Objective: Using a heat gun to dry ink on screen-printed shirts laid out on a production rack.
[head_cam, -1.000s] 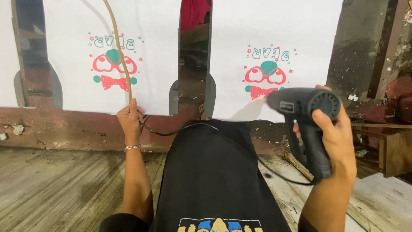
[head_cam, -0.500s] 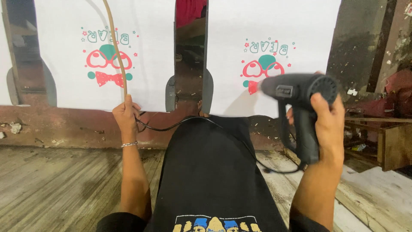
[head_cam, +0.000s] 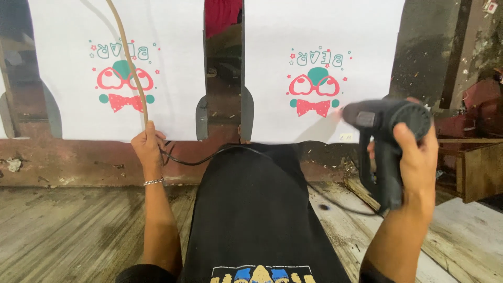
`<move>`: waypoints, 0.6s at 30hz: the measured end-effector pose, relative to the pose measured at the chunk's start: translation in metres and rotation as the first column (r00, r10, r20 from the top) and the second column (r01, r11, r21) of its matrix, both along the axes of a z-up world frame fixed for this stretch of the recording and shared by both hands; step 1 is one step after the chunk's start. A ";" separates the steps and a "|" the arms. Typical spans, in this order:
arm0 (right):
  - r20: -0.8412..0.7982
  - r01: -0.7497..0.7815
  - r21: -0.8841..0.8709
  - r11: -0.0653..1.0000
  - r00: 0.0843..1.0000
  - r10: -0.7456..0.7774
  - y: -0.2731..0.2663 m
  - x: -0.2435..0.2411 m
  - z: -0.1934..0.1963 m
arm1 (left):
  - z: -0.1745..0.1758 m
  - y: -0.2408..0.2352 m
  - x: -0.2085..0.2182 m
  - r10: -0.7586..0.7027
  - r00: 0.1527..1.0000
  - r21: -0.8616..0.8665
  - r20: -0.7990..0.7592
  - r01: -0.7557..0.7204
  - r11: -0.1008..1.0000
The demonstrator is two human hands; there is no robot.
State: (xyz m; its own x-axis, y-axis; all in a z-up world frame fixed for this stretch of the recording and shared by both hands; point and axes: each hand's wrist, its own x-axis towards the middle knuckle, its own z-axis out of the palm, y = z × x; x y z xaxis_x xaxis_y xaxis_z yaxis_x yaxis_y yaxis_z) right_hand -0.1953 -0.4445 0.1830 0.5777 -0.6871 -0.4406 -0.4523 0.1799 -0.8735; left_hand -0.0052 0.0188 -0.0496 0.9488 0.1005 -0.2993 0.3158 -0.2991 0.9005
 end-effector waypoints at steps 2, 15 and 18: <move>0.044 -0.085 0.081 0.993 0.996 0.081 -0.006 -0.003 -0.014 | -0.006 0.001 0.000 0.001 1.000 -0.013 0.007 -0.001 1.000; 0.095 -0.327 0.072 0.942 0.943 0.319 0.010 0.056 -0.024 | -0.023 0.015 0.001 -0.047 0.998 -0.029 0.041 0.048 0.998; 0.141 -0.291 -0.051 0.955 0.945 0.295 0.022 0.082 -0.027 | 0.000 0.003 0.002 -0.001 0.999 -0.075 0.038 0.003 0.997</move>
